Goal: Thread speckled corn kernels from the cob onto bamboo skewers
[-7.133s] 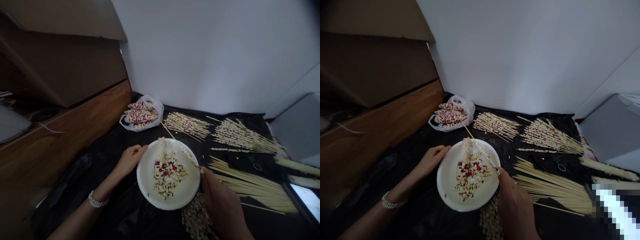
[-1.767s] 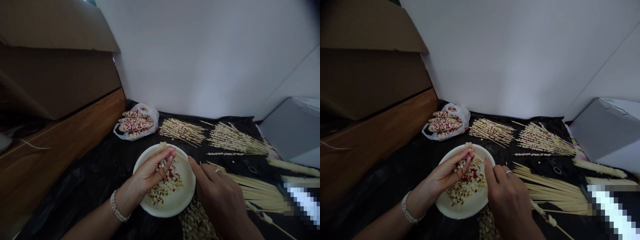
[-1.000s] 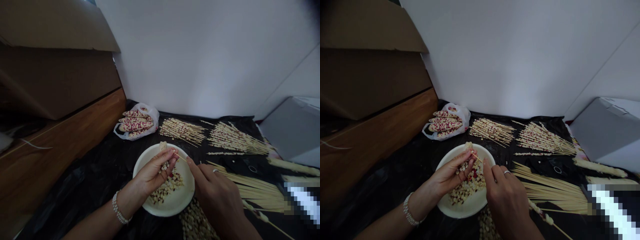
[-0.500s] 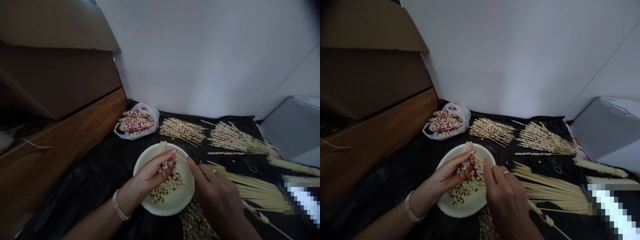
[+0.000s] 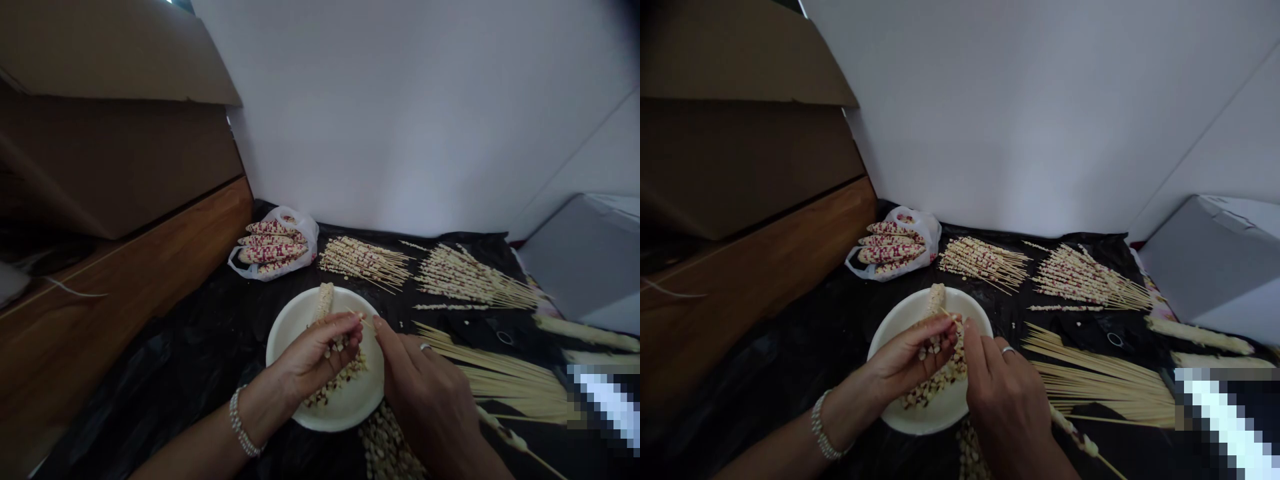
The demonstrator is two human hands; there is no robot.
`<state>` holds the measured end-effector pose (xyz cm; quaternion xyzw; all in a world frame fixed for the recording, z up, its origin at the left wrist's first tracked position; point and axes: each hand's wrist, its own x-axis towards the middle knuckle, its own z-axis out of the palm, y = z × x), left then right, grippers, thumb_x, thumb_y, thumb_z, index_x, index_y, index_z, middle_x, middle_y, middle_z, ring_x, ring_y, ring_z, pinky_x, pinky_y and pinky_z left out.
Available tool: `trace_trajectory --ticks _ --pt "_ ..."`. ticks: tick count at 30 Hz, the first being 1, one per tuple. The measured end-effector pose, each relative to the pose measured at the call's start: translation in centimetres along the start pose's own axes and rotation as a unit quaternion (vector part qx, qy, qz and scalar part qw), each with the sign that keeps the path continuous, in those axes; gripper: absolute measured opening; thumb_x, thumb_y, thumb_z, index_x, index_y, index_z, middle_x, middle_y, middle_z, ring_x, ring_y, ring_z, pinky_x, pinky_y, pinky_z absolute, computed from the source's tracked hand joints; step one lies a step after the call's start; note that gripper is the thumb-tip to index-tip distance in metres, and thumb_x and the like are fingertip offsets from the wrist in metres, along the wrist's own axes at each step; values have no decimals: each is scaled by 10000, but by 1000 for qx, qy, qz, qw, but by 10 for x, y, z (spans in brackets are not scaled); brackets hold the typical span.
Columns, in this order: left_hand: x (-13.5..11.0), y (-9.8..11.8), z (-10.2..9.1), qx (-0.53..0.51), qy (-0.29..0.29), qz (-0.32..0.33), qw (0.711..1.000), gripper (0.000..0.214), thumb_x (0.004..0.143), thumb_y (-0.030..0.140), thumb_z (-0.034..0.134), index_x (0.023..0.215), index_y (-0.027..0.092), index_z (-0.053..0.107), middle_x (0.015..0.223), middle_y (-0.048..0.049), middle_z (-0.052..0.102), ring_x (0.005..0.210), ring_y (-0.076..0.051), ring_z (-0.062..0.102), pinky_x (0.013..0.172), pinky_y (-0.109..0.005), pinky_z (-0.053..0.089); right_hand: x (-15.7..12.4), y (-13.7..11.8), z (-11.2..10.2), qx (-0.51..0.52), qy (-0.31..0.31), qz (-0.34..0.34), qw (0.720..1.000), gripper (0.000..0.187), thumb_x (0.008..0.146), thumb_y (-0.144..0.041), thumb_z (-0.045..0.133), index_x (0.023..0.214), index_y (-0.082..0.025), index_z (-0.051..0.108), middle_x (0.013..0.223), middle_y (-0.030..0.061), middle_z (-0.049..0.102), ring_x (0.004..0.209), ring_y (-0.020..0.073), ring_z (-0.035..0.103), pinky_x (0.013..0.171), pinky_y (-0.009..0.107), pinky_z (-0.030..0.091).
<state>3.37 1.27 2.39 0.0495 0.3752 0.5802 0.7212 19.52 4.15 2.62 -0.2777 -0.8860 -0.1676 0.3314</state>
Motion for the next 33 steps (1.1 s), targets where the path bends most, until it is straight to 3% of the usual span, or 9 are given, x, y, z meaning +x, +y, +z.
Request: trace_trajectory --ticks 3,5,9,13,22,29,33 --pt "-2 -6 4 8 -6 -30 1000 100 699 91 744 780 109 688 725 -17 680 636 -71 640 668 -151 512 -1 0 2 -2 3 -1 1000 336 875 -68 416 1192 -39 525 739 45 631 596 130 532 575 273 362" --pt "-2 -5 6 -5 -2 -23 1000 66 738 122 717 790 96 687 769 -41 684 684 -88 656 753 -180 524 -1 2 3 -8 0 8 1000 345 875 -79 426 1206 -51 520 752 43 639 598 129 535 567 272 364" --pt "0 10 6 -27 -11 -19 999 109 815 84 582 871 66 674 934 -116 696 940 -169 668 950 -277 483 -2 10 2 -29 -5 15 999 394 873 -125 460 1264 -86 492 843 58 666 616 125 543 542 271 361" --pt "-1 21 3 -21 -22 -7 1000 242 789 -7 507 966 54 659 1039 -156 697 1082 -213 629 975 -302 476 -3 14 2 -31 -4 8 999 393 881 -140 447 1269 -100 494 852 58 671 610 125 551 522 271 365" --pt "2 19 0 -28 2 9 1000 141 810 52 599 923 92 671 964 -90 715 911 -127 677 933 -217 485 -4 13 3 -16 3 11 1000 400 874 -141 477 1272 -101 497 849 56 679 606 124 571 511 270 379" --pt "3 21 -5 -33 -2 9 999 199 786 130 679 984 139 680 750 -3 693 660 -57 633 670 -125 504 -3 12 2 1 5 9 1000 385 863 -121 481 1245 -95 516 839 48 672 617 121 575 521 265 375" --pt "4 22 -4 -37 1 21 999 224 785 71 660 1003 119 682 832 -22 713 720 -54 642 729 -121 496 -2 10 2 4 9 8 1000 327 867 -129 465 1182 -91 546 806 42 661 593 128 560 516 271 366"
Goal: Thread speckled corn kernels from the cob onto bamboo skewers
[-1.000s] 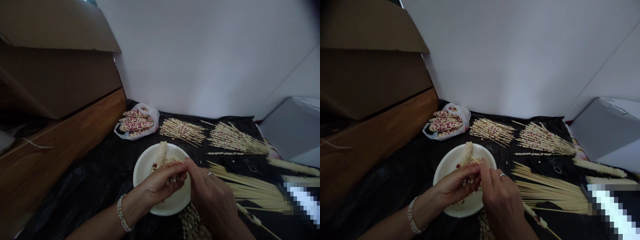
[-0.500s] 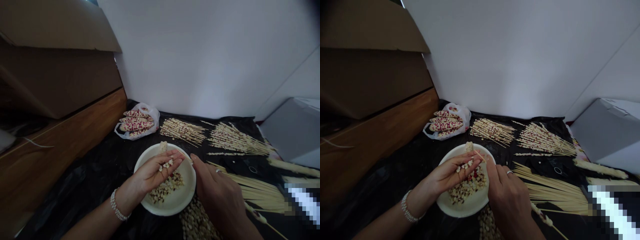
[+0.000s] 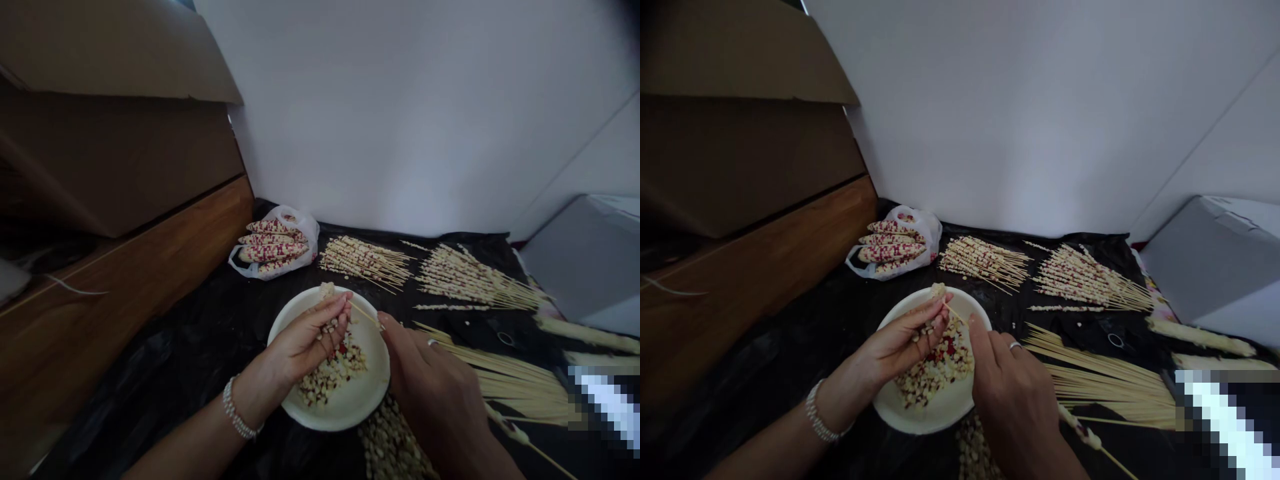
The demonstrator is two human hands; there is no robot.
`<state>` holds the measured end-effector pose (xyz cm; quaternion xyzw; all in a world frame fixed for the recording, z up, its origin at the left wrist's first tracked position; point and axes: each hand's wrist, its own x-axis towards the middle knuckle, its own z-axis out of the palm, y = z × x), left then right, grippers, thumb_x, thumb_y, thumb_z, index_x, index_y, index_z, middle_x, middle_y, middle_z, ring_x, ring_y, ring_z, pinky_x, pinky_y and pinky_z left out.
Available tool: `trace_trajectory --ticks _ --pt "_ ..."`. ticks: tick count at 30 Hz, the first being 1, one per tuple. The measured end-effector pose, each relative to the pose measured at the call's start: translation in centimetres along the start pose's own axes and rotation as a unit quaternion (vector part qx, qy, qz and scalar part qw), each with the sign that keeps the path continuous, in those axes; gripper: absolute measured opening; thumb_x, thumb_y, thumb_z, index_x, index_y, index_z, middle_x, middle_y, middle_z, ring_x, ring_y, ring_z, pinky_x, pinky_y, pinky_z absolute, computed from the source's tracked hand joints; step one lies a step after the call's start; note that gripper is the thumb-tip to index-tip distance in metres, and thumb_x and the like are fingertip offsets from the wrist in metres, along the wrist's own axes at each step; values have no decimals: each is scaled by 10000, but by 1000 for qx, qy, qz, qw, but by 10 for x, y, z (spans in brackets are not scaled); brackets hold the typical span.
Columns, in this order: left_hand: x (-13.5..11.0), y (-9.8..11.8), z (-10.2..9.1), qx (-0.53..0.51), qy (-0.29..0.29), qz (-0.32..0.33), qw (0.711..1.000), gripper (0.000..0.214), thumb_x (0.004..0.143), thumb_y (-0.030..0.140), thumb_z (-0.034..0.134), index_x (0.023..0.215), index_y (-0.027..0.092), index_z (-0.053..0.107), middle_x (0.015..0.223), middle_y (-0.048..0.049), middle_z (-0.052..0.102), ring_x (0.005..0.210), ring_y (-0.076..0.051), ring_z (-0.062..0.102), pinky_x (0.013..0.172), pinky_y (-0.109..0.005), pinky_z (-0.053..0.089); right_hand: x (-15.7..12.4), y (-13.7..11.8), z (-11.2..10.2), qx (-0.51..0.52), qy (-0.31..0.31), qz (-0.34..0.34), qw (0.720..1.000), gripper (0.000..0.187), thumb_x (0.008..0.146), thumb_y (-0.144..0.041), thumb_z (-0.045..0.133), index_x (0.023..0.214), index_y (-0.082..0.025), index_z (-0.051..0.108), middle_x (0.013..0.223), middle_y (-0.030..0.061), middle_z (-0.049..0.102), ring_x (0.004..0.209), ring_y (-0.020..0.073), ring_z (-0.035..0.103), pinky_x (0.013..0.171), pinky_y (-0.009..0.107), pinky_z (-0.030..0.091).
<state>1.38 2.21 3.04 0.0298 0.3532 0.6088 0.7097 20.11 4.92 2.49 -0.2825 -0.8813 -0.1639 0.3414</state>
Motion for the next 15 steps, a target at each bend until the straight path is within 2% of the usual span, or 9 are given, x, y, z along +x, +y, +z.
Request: trace_trajectory --ticks 3,15 --pt "0 -1 1 2 -2 8 1000 225 785 65 657 1000 123 687 912 -35 721 810 -67 649 796 -134 490 0 -2 0 -3 -6 12 1000 315 873 -129 453 1173 -103 545 800 40 656 587 139 555 498 283 341" --pt "0 -3 0 10 9 5 1000 207 744 76 705 932 162 699 866 1 721 769 -60 647 773 -146 489 0 -2 -1 -8 -17 5 1000 309 879 -144 438 1161 -117 560 774 25 631 581 154 531 524 295 358"
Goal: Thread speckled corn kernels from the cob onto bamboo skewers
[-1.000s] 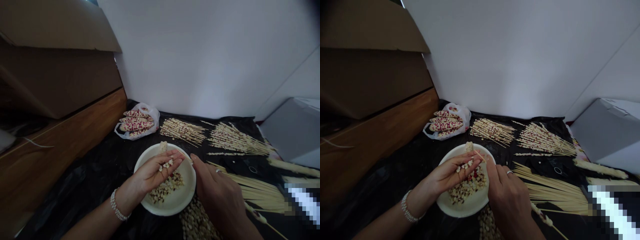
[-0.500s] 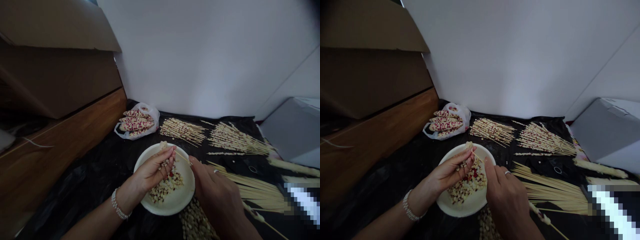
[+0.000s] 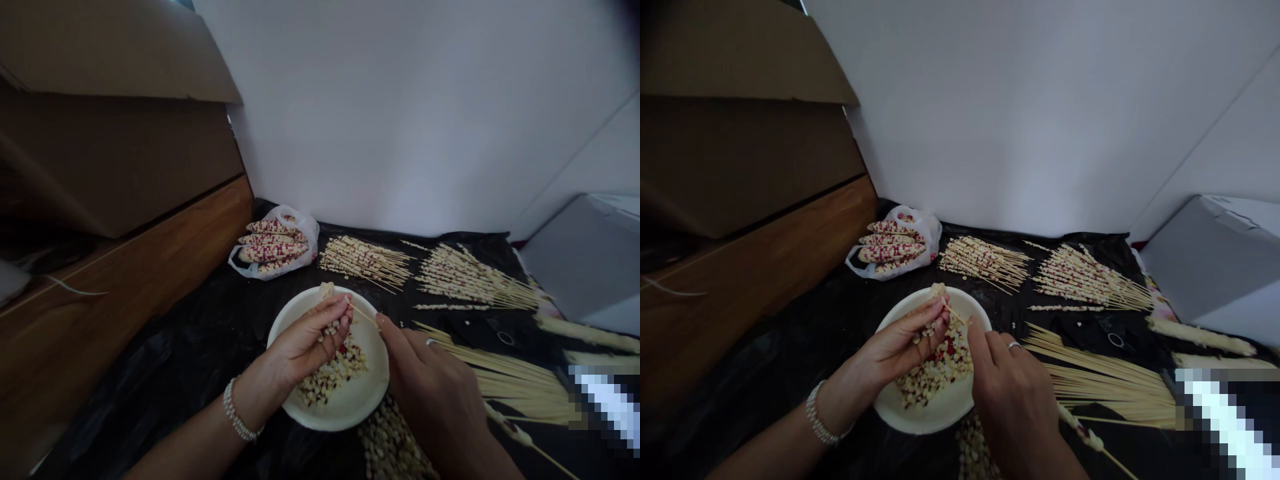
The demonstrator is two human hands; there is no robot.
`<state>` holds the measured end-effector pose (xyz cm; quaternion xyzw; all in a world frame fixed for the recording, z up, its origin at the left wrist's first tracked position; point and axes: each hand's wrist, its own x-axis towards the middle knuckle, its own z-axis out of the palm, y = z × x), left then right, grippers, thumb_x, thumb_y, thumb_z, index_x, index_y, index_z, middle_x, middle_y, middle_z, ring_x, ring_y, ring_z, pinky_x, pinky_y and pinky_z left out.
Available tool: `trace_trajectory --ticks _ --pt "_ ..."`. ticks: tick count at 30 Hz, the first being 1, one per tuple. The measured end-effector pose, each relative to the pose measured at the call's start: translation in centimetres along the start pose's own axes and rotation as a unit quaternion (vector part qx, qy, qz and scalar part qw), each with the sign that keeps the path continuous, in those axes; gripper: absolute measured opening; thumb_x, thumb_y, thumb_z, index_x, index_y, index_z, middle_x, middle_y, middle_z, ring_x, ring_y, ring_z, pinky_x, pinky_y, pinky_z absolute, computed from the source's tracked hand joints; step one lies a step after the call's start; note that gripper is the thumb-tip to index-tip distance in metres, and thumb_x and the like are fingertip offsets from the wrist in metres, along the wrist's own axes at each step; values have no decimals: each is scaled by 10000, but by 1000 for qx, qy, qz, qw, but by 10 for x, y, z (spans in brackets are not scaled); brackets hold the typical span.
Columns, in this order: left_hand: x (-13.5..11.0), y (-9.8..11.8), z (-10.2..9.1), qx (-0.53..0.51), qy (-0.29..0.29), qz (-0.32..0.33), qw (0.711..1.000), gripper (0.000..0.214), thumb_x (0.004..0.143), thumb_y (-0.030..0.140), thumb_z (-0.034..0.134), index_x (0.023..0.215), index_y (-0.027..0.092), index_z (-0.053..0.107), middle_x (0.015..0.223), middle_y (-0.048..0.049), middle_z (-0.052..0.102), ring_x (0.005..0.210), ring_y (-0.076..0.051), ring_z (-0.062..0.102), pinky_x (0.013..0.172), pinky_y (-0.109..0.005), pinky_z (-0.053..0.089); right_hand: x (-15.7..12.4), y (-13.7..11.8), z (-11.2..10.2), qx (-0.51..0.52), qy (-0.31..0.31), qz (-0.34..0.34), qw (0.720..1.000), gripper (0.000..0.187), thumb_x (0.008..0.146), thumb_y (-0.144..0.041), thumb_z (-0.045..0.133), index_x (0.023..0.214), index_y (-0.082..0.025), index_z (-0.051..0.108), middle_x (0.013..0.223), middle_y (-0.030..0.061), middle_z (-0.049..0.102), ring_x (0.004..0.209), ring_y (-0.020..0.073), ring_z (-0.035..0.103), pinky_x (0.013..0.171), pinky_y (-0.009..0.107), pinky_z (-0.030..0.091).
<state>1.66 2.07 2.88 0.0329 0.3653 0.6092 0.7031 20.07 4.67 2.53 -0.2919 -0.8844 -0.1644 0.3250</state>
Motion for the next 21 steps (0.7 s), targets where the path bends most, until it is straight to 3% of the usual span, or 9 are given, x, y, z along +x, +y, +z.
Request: trace_trajectory --ticks 9,21 --pt "1 1 0 -11 -16 12 1000 179 774 60 666 941 119 696 900 -38 729 791 -69 664 786 -140 511 0 0 0 -11 -9 5 1000 315 874 -147 429 1152 -129 578 751 18 617 579 153 523 524 294 332" --pt "1 0 -1 7 21 13 1000 177 749 81 701 911 152 694 890 -10 723 799 -60 643 790 -139 485 0 0 -1 -1 -14 2 1000 322 886 -147 405 1150 -116 587 737 25 611 574 159 520 528 300 325"
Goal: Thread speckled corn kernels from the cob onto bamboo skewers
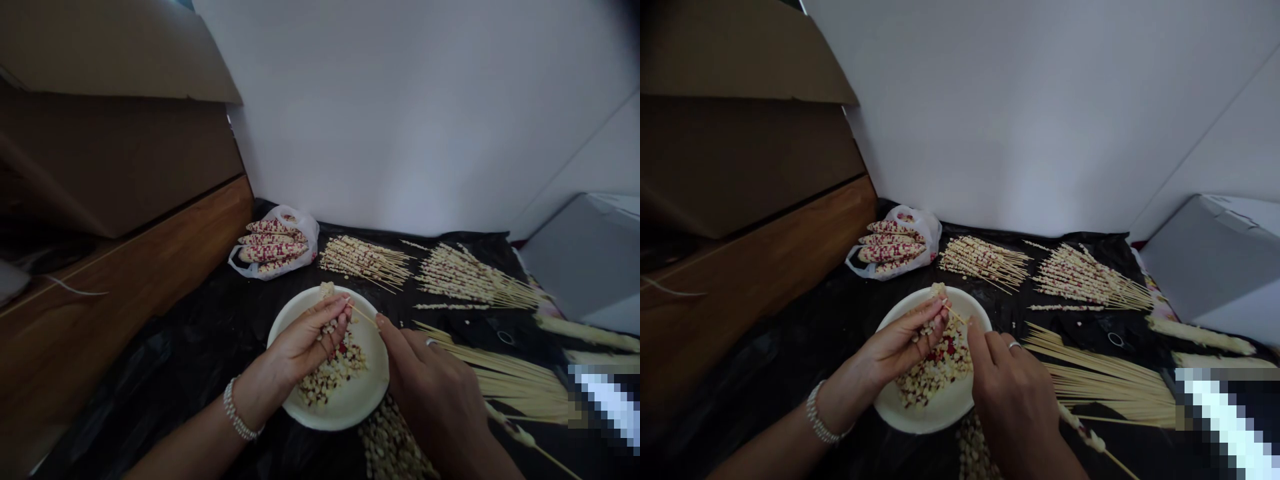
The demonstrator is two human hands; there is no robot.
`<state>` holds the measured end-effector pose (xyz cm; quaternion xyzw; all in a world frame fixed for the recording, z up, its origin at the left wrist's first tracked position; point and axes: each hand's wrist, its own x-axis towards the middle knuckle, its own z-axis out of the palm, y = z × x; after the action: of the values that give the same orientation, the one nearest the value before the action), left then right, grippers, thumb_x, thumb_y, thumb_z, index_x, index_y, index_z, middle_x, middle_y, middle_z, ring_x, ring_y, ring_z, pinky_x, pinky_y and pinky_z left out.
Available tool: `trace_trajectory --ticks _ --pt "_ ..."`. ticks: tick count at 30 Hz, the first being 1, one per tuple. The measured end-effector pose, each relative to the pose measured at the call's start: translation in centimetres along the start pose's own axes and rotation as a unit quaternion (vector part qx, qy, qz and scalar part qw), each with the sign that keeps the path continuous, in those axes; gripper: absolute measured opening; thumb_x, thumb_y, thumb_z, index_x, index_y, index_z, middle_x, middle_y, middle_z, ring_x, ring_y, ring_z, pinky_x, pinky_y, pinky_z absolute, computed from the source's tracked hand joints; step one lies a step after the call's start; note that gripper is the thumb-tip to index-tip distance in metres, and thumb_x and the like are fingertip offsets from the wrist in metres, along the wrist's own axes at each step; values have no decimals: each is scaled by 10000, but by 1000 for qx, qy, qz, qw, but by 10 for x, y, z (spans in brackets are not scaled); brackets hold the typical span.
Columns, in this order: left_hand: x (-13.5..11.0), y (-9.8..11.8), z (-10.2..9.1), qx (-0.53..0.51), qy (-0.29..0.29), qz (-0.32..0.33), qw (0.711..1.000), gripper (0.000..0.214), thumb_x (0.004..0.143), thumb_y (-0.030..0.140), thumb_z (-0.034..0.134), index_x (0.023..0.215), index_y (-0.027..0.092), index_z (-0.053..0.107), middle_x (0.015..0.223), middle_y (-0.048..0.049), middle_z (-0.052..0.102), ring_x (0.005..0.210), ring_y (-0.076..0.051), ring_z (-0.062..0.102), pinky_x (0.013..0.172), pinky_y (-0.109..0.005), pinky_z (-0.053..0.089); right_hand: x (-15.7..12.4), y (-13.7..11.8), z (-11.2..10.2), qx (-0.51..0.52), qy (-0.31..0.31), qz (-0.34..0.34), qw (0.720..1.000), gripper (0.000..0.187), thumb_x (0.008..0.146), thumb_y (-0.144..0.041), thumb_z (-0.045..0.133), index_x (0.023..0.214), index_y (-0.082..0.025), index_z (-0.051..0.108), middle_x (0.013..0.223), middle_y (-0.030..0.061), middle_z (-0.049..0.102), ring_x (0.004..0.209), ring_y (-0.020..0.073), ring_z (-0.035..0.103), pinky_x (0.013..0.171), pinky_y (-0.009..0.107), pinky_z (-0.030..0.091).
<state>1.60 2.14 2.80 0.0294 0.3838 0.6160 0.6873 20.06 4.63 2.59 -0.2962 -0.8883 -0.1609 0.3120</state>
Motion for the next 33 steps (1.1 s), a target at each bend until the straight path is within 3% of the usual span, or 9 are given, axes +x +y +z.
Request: trace_trajectory --ticks 33 --pt "-2 -11 4 49 -15 14 999 82 734 101 723 809 105 690 734 -14 660 626 -46 603 641 -126 497 -4 -2 5 14 13 -5 1000 332 858 -98 444 1175 -87 541 800 37 658 619 125 563 556 262 377"
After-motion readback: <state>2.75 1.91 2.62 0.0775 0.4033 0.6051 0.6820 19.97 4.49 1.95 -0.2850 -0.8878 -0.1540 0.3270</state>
